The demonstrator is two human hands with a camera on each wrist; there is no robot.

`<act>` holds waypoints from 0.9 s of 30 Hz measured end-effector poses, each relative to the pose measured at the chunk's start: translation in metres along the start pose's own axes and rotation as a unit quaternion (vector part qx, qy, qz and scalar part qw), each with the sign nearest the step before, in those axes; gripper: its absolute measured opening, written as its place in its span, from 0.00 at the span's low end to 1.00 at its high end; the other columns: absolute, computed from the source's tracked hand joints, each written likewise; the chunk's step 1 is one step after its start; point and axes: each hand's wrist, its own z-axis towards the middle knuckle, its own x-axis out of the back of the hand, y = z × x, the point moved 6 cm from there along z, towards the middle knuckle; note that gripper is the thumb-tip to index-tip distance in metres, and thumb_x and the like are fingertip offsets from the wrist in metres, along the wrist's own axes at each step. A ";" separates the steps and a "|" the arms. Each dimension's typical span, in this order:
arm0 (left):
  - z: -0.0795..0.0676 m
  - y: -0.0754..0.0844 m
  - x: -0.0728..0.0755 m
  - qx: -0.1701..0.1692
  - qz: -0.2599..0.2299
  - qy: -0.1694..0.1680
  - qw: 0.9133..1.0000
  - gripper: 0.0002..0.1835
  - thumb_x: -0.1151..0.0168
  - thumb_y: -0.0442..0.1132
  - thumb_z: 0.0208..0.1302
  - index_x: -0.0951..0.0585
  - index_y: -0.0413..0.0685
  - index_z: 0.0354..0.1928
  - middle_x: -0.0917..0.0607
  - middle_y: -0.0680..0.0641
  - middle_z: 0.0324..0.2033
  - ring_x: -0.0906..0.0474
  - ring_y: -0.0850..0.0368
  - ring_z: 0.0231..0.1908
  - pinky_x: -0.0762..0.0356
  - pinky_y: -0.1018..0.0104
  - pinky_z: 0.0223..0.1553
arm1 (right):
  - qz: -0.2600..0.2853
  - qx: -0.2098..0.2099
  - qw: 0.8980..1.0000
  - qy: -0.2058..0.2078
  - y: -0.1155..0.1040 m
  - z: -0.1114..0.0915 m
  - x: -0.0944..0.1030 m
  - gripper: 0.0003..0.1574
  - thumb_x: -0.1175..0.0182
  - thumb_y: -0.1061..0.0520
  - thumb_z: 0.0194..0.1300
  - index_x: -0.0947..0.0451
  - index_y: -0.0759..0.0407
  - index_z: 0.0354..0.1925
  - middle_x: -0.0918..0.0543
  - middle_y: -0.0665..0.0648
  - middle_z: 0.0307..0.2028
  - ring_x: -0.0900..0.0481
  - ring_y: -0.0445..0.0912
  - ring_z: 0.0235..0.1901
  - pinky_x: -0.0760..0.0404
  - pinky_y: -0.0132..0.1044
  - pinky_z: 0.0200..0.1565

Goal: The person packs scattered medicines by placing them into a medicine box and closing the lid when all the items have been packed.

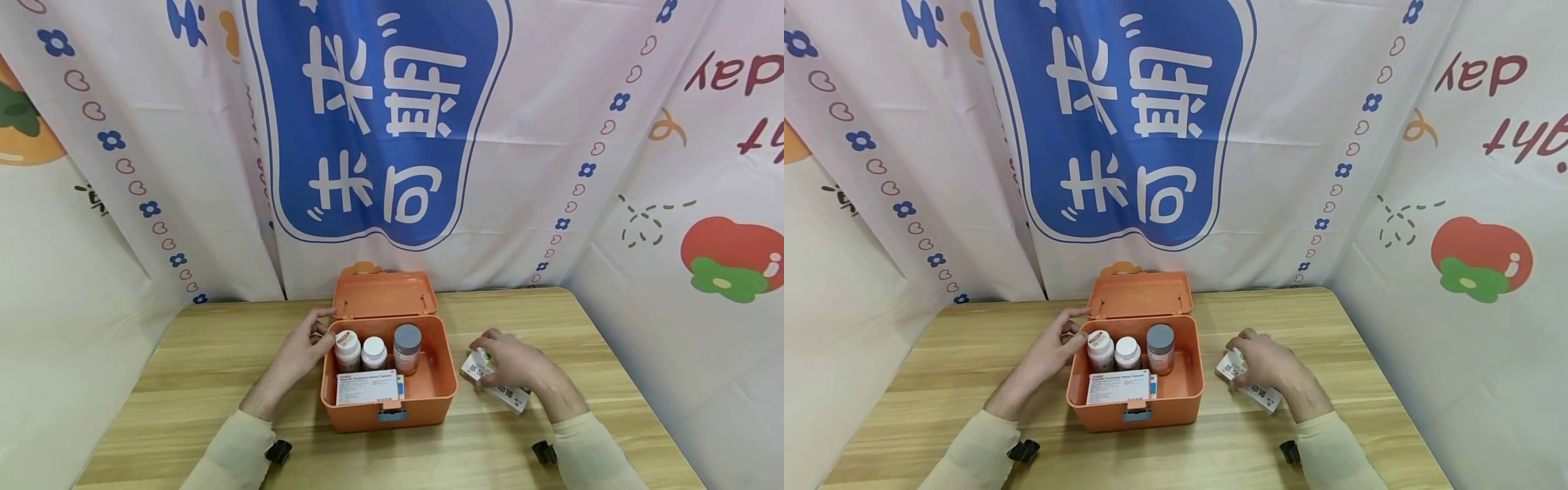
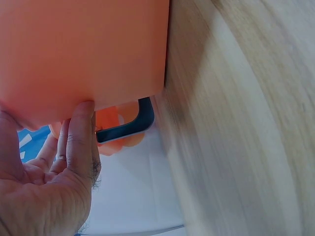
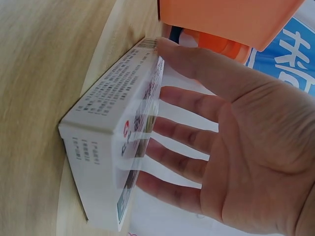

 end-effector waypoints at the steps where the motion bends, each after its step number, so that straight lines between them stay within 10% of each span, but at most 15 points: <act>1: 0.000 0.000 0.000 0.001 0.000 0.000 1.000 0.29 0.42 0.35 0.73 0.29 0.51 0.74 0.15 0.40 0.43 0.18 0.57 0.40 0.21 0.71 0.40 | 0.002 -0.003 1.000 -0.003 0.000 -0.001 0.000 0.45 0.17 0.45 0.51 0.20 0.46 0.66 0.22 0.54 0.66 0.22 0.54 0.61 0.17 0.56 0.58; 27: -0.001 0.002 0.000 -0.003 -0.009 -0.004 1.000 0.28 0.41 0.36 0.74 0.29 0.52 0.74 0.15 0.40 0.43 0.18 0.57 0.40 0.21 0.70 0.40 | -0.028 0.019 0.999 0.018 -0.005 -0.002 0.014 0.45 0.20 0.51 0.55 0.23 0.51 0.69 0.21 0.59 0.65 0.21 0.56 0.61 0.16 0.58 0.58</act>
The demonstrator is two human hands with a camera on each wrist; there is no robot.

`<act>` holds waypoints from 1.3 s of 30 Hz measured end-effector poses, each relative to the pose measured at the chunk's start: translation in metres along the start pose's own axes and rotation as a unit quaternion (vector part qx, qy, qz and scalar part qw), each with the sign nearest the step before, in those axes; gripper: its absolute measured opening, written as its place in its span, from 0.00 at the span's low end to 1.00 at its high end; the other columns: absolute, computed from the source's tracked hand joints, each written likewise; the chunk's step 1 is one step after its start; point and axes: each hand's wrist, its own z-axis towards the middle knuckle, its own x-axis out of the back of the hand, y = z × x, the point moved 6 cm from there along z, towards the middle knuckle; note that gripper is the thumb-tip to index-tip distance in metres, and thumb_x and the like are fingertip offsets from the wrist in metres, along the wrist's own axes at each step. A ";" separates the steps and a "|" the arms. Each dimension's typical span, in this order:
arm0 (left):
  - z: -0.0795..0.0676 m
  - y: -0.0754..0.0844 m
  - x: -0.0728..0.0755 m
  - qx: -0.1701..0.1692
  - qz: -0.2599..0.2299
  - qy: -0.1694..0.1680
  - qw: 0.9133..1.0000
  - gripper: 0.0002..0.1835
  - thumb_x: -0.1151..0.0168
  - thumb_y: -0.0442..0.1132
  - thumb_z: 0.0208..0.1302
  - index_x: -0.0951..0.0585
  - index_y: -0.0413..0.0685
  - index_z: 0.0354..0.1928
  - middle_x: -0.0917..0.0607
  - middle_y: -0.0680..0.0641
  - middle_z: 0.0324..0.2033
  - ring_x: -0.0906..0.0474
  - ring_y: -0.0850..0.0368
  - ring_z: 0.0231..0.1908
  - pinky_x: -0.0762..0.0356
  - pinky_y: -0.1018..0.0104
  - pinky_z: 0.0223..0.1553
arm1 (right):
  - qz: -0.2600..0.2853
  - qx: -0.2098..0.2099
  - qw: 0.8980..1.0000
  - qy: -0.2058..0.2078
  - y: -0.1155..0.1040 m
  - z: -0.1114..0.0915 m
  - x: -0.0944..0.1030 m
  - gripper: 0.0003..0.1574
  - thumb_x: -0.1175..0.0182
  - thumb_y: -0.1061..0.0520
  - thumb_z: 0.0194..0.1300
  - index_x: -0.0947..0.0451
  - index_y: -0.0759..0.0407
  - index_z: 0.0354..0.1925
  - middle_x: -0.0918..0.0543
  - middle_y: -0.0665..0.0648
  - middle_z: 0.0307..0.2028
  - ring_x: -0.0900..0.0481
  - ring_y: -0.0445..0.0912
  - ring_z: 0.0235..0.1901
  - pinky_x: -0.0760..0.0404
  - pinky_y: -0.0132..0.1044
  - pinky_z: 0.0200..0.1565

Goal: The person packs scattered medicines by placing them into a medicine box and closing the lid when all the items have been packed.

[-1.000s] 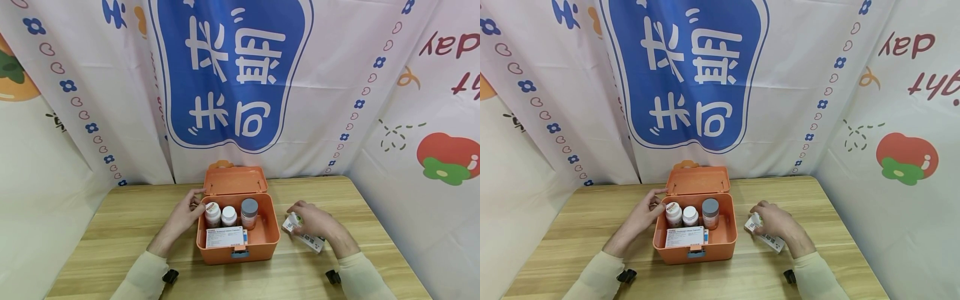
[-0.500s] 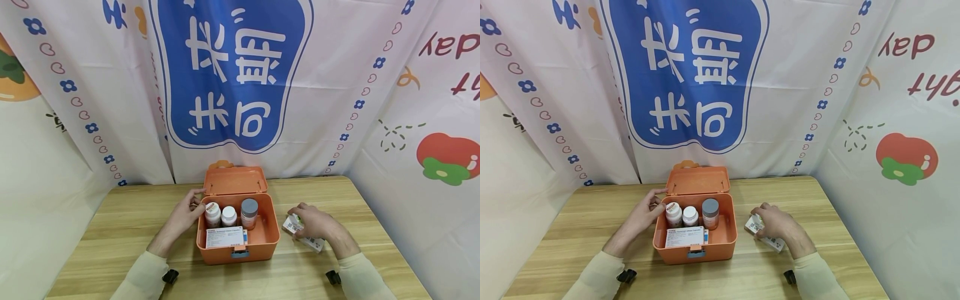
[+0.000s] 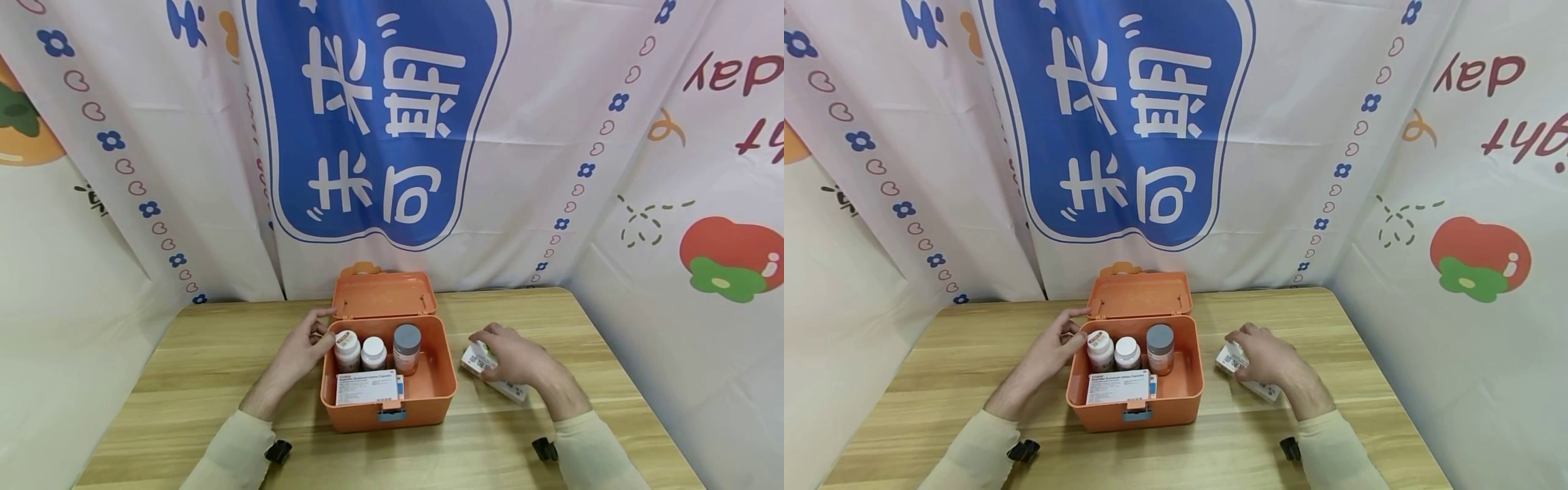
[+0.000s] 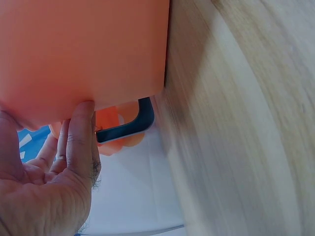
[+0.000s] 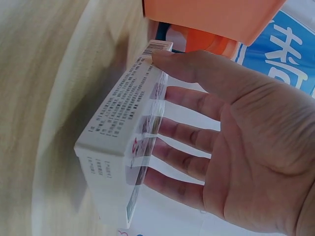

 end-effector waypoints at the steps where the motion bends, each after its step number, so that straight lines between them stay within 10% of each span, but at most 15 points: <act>1: 0.000 0.000 0.000 0.000 -0.001 0.000 1.000 0.28 0.41 0.35 0.74 0.29 0.52 0.74 0.15 0.40 0.43 0.18 0.57 0.40 0.21 0.70 0.40 | 0.001 0.002 1.000 0.002 0.000 0.000 0.001 0.45 0.20 0.51 0.55 0.23 0.51 0.69 0.21 0.59 0.65 0.21 0.57 0.62 0.16 0.58 0.58; 39: 0.000 -0.002 -0.002 0.013 -0.018 -0.008 1.000 0.29 0.42 0.37 0.76 0.32 0.50 0.76 0.16 0.38 0.46 0.17 0.55 0.36 0.20 0.67 0.33 | -0.060 0.051 0.980 0.180 -0.024 -0.006 0.053 0.48 0.22 0.47 0.57 0.27 0.43 0.74 0.22 0.56 0.68 0.21 0.56 0.61 0.14 0.58 0.48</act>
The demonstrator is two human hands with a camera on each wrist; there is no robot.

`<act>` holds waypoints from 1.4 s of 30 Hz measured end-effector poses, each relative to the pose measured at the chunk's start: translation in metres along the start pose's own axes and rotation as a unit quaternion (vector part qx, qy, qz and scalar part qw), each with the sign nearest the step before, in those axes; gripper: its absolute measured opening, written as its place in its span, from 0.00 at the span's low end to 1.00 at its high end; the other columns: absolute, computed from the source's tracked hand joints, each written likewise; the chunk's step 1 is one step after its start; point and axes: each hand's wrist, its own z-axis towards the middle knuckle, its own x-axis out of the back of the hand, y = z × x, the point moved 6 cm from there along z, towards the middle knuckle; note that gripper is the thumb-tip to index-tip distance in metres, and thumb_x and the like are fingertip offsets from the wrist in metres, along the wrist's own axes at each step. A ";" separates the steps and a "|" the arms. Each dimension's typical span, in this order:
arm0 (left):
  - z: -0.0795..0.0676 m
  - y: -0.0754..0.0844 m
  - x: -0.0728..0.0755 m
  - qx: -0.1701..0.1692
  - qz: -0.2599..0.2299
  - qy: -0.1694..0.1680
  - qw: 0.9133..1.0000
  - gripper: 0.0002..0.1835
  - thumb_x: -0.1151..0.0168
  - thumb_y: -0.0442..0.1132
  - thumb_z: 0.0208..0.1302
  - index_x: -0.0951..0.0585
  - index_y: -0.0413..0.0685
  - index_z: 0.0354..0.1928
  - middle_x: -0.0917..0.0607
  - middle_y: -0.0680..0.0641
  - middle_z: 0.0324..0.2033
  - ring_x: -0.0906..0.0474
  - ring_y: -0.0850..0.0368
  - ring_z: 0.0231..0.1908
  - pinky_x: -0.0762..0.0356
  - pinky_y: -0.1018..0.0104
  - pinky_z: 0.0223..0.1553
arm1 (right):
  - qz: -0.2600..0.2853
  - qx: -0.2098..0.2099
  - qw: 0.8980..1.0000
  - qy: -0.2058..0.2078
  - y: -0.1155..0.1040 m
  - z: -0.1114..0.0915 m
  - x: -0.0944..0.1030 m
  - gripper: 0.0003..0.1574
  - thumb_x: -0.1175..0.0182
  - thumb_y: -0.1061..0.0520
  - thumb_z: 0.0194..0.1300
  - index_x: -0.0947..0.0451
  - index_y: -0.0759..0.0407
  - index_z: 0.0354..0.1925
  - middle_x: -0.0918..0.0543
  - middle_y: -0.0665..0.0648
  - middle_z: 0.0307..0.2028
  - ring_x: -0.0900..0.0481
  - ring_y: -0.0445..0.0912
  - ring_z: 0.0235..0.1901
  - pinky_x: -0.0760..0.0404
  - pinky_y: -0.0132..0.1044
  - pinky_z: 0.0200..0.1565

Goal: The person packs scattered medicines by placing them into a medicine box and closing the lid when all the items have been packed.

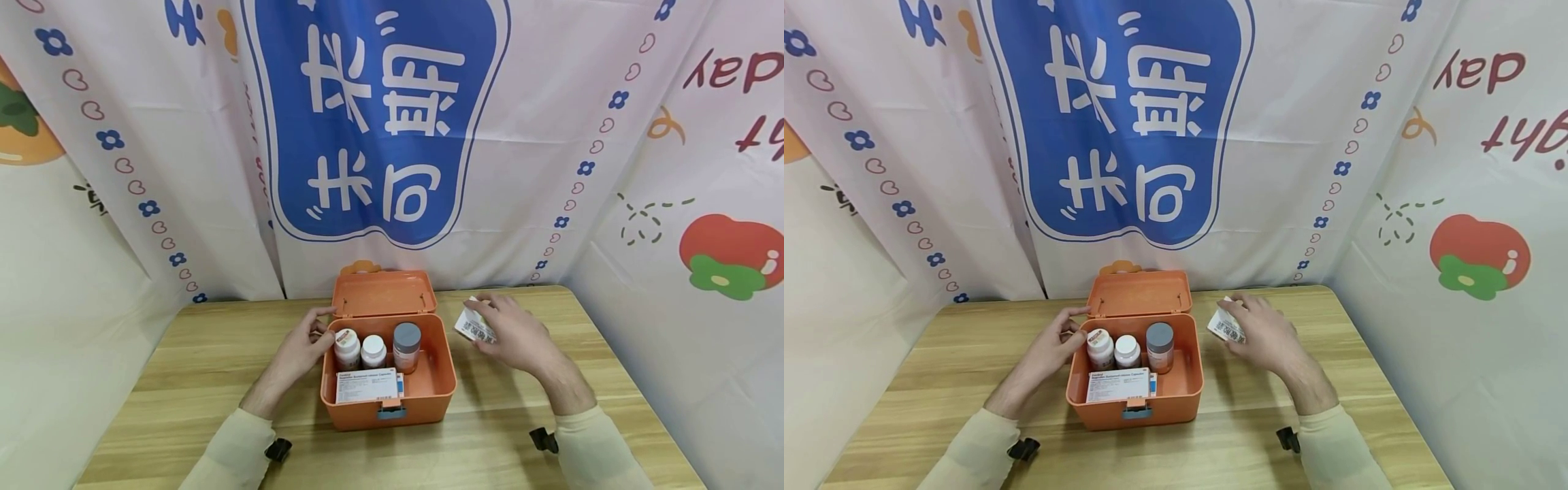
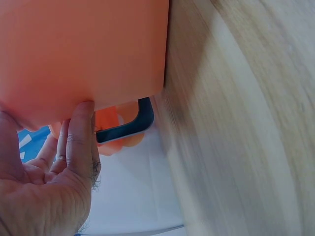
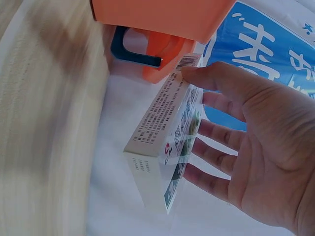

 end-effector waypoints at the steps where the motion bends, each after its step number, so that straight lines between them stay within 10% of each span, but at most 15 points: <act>1: 0.000 0.000 0.000 0.001 0.000 0.001 1.000 0.29 0.42 0.37 0.76 0.32 0.50 0.76 0.16 0.38 0.46 0.17 0.55 0.36 0.21 0.68 0.33 | -0.002 0.000 1.000 0.003 -0.001 0.000 0.002 0.48 0.22 0.46 0.57 0.27 0.42 0.74 0.22 0.56 0.68 0.21 0.55 0.60 0.14 0.57 0.47; 42: 0.001 -0.003 0.000 -0.004 0.007 0.006 1.000 0.29 0.42 0.36 0.76 0.32 0.49 0.76 0.16 0.38 0.46 0.18 0.55 0.38 0.22 0.70 0.34 | -0.009 0.065 0.997 0.038 -0.058 0.020 0.031 0.47 0.26 0.43 0.60 0.28 0.39 0.76 0.24 0.56 0.71 0.23 0.53 0.64 0.13 0.54 0.51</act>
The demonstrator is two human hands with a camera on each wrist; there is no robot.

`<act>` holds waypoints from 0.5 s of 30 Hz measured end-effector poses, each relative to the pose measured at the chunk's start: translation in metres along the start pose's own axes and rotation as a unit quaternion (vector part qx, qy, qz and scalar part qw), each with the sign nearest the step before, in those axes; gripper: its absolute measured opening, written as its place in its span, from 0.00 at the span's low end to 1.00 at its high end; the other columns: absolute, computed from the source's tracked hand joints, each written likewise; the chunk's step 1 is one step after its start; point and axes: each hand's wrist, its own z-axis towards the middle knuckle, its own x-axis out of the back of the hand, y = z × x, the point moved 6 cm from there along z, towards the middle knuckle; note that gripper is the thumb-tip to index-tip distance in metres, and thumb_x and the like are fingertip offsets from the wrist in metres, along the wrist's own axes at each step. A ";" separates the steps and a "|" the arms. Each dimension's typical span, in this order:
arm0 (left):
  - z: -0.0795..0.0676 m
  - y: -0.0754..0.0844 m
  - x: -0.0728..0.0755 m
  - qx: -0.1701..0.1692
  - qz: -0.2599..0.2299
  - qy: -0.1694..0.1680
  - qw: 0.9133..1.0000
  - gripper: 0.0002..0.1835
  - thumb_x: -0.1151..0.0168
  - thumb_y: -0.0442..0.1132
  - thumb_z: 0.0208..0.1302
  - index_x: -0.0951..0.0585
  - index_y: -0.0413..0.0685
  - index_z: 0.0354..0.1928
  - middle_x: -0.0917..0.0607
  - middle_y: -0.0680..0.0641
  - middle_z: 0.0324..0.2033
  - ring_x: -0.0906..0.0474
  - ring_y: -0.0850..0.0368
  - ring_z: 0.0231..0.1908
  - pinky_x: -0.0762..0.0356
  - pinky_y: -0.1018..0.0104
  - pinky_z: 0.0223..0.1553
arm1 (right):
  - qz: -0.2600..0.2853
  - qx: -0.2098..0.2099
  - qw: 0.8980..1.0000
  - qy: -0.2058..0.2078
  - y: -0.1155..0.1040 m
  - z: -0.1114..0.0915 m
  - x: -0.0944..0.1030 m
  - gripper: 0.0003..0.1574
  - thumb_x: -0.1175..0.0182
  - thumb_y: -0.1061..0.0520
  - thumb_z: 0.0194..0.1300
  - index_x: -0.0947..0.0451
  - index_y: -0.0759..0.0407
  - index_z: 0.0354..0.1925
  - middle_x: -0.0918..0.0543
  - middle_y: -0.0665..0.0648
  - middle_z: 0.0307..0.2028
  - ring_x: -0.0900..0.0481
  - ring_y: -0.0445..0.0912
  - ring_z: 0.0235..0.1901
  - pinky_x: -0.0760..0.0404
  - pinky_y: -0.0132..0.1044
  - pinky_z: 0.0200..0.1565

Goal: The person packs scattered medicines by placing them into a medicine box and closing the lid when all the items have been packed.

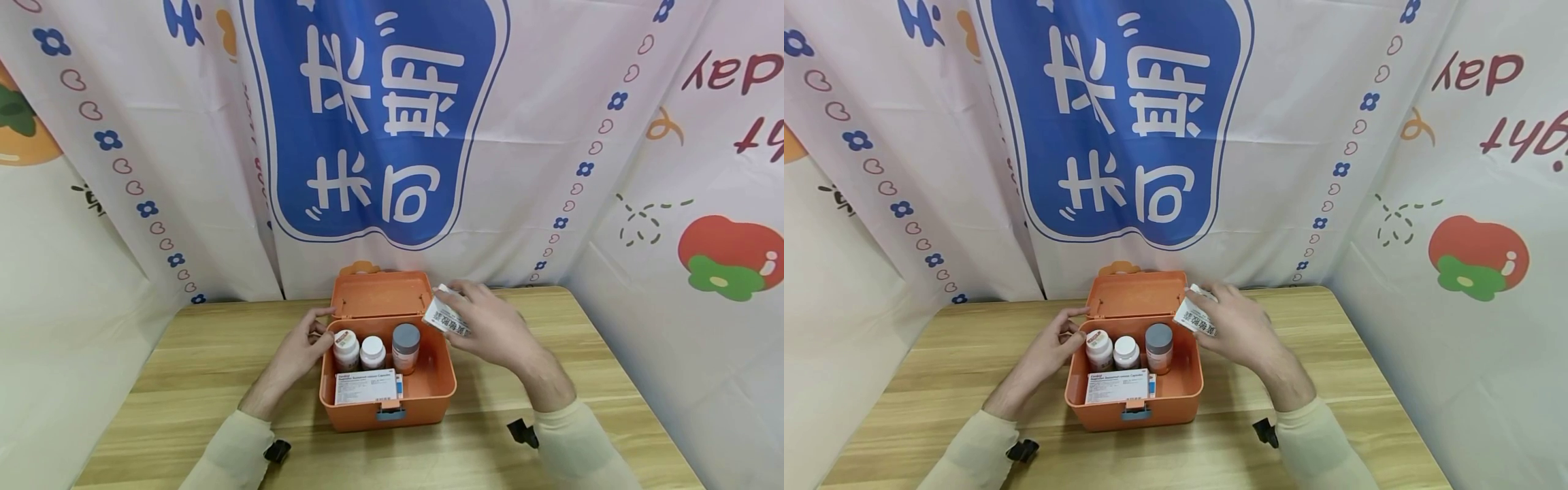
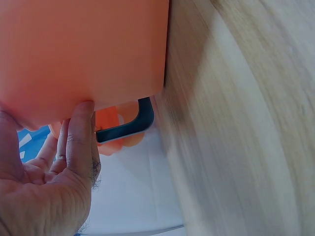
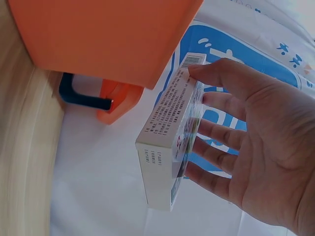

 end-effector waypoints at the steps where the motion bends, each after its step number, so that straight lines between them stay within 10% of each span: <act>1: 0.000 0.000 0.000 -0.001 0.002 -0.001 1.000 0.29 0.42 0.36 0.76 0.32 0.49 0.76 0.16 0.38 0.45 0.18 0.56 0.37 0.22 0.70 0.34 | 0.000 0.000 1.000 -0.002 -0.002 0.001 0.000 0.47 0.26 0.43 0.61 0.29 0.39 0.76 0.24 0.56 0.71 0.23 0.53 0.64 0.13 0.54 0.51; 15: -0.002 0.003 0.001 0.001 0.005 -0.005 1.000 0.28 0.42 0.37 0.76 0.30 0.51 0.75 0.15 0.38 0.45 0.18 0.58 0.36 0.21 0.69 0.35 | 0.005 0.015 0.999 -0.036 -0.029 0.020 0.000 0.46 0.28 0.41 0.63 0.31 0.35 0.77 0.27 0.54 0.74 0.24 0.53 0.66 0.15 0.52 0.55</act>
